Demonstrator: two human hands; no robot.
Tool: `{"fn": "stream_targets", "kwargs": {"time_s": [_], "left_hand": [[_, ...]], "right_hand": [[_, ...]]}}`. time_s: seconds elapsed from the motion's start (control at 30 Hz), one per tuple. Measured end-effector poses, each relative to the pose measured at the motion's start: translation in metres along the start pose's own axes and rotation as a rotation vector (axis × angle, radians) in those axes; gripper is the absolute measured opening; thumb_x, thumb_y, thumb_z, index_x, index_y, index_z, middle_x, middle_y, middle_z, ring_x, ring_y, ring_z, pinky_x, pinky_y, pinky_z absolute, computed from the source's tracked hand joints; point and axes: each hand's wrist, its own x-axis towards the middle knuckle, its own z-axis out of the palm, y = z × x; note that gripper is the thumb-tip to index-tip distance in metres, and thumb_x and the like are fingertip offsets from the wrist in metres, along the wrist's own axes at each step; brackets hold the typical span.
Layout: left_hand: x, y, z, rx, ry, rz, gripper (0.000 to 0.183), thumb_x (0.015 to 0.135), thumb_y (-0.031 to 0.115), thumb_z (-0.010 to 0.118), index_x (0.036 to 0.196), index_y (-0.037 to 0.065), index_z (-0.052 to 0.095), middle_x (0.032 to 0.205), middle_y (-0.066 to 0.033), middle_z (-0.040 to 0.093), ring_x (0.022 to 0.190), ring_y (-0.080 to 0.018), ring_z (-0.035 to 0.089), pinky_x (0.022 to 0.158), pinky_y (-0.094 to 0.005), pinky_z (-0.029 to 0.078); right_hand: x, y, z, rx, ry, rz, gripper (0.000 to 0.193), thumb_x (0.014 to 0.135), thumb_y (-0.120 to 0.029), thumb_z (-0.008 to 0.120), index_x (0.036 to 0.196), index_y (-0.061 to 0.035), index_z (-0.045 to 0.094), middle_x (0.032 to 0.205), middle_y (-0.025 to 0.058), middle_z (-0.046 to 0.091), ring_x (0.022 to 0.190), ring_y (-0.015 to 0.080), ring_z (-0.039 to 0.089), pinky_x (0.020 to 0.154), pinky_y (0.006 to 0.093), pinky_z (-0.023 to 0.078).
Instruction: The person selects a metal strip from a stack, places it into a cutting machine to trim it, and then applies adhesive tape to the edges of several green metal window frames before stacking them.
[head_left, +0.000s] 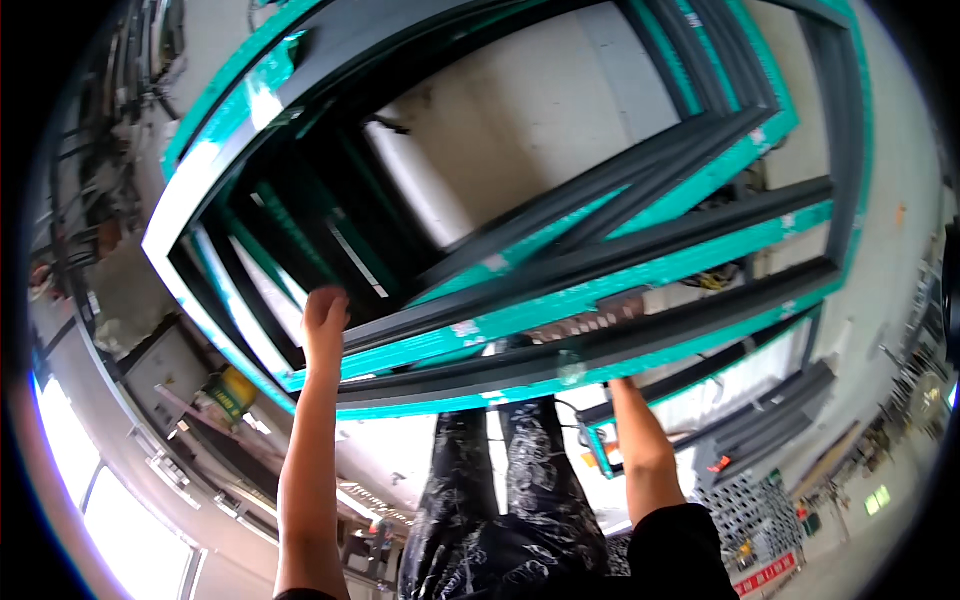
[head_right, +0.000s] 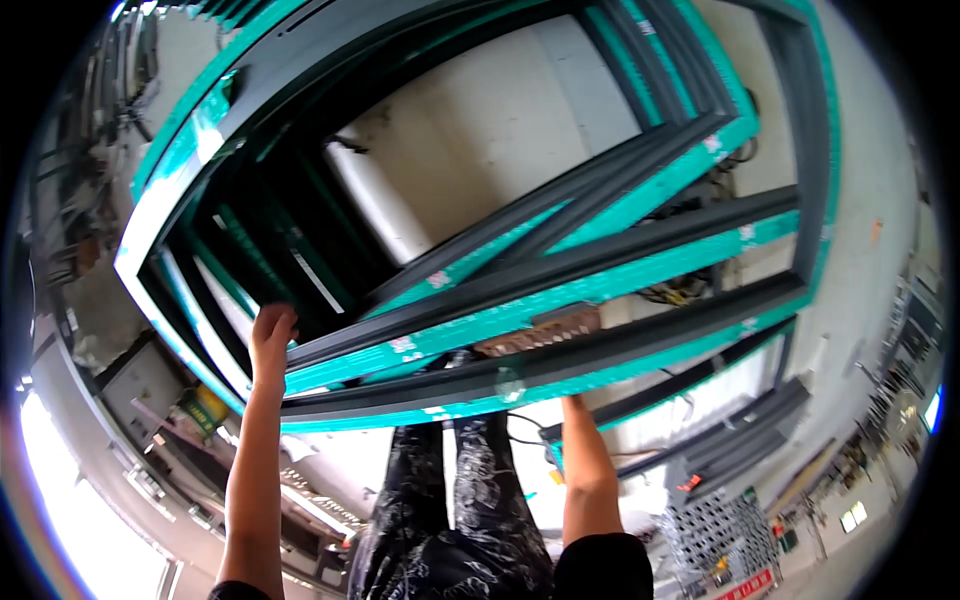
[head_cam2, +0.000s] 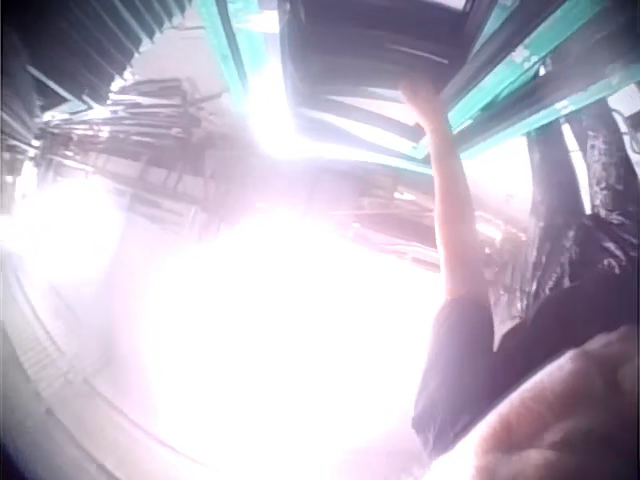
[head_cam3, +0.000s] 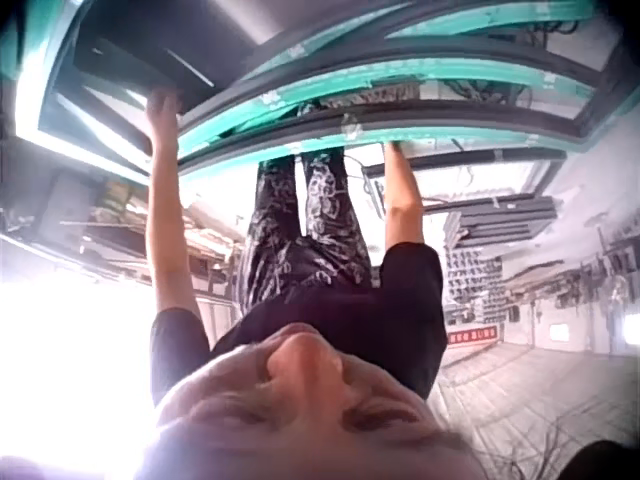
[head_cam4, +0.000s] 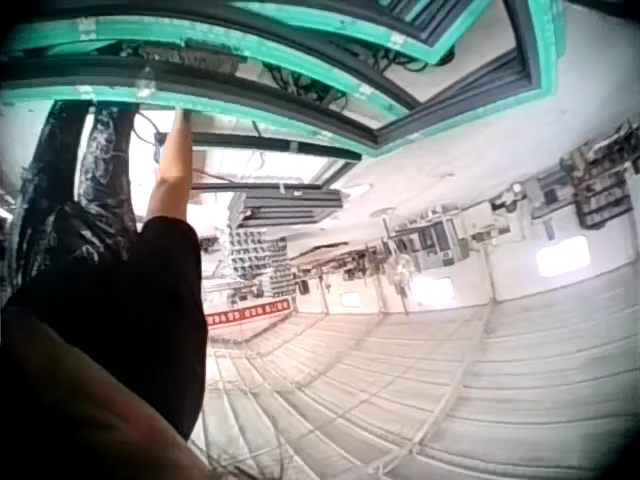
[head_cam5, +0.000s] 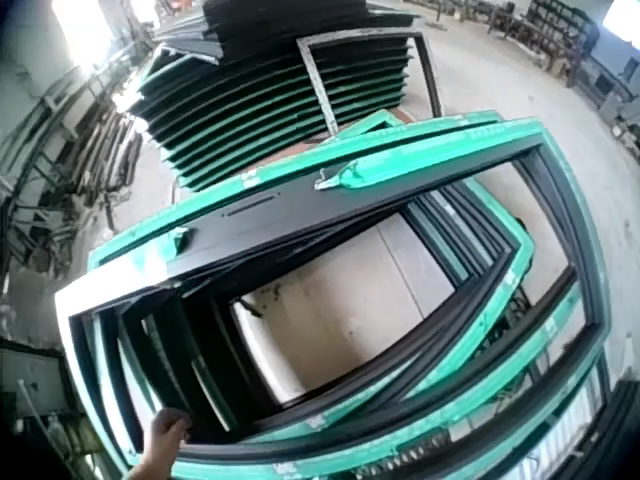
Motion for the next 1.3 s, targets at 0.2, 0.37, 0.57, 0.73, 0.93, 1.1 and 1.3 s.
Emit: {"fn": "stream_targets", "kwargs": {"time_s": [0.2,0.37,0.57,0.73,0.93,1.1,1.3], "left_hand": [[0.062,0.162,-0.003,0.677,0.354,0.816,0.039,0.087,0.017,0.069,0.120,0.003,0.056,0.116,-0.0162,0.058,0.102,-0.0296,0.061,0.089,-0.0384,0.048],[0.115,0.241,-0.007,1.026,0.409,1.039,0.075,0.077,0.034,0.077,0.138,0.004,0.045,0.130,-0.0203,0.053,0.121,-0.0383,0.052,0.101,-0.0467,0.042],[0.165,0.247,0.023,1.131,0.385,0.877,0.089,0.072,0.040,0.080,0.143,0.009,0.037,0.131,-0.0184,0.054,0.122,-0.0380,0.051,0.103,-0.0462,0.041],[0.168,0.255,0.021,1.041,0.237,0.921,0.084,0.072,0.038,0.079,0.140,0.007,0.040,0.130,-0.0200,0.055,0.120,-0.0392,0.052,0.099,-0.0466,0.044],[0.147,0.264,-0.001,1.041,0.092,0.900,0.080,0.067,0.034,0.080,0.131,0.002,0.045,0.118,-0.0263,0.058,0.109,-0.0446,0.055,0.093,-0.0479,0.046],[0.095,0.228,-0.049,0.970,0.177,0.954,0.078,0.061,0.032,0.084,0.122,-0.002,0.051,0.113,-0.0248,0.059,0.108,-0.0436,0.055,0.091,-0.0457,0.046],[-0.002,0.265,-0.125,0.864,0.237,1.018,0.073,0.061,0.020,0.080,0.125,0.002,0.051,0.116,-0.0217,0.057,0.111,-0.0427,0.053,0.095,-0.0473,0.043]], "right_hand": [[-0.009,0.009,-0.035,-0.029,-0.100,0.069,0.057,0.087,-0.042,0.062,0.128,-0.0030,0.056,0.120,0.0141,0.065,0.109,0.0311,0.060,0.093,0.0420,0.047],[-0.092,-0.066,-0.148,1.116,-0.262,0.485,0.027,0.071,-0.005,0.071,0.096,-0.0070,0.058,0.087,0.0031,0.061,0.086,0.0158,0.060,0.077,0.0307,0.050],[-0.108,-0.129,-0.220,1.986,-0.450,0.587,0.043,0.091,-0.021,0.065,0.130,-0.0130,0.050,0.126,0.0003,0.057,0.119,0.0182,0.052,0.102,0.0389,0.042],[-0.073,-0.134,-0.201,2.127,-0.308,0.652,0.064,0.086,-0.045,0.071,0.133,-0.0072,0.051,0.132,0.0047,0.058,0.121,0.0238,0.053,0.106,0.0407,0.041],[-0.085,-0.147,-0.211,2.261,-0.272,0.592,0.068,0.084,-0.039,0.075,0.136,-0.0058,0.047,0.131,0.0058,0.057,0.122,0.0254,0.052,0.108,0.0421,0.039],[-0.154,-0.109,-0.214,2.258,-0.278,0.754,0.062,0.089,-0.035,0.070,0.137,-0.0057,0.045,0.134,0.0093,0.055,0.123,0.0266,0.052,0.105,0.0454,0.043],[-0.212,-0.130,-0.242,2.354,-0.179,0.601,0.051,0.085,-0.032,0.075,0.127,-0.0112,0.054,0.118,0.0052,0.063,0.111,0.0253,0.059,0.100,0.0464,0.045]]}}
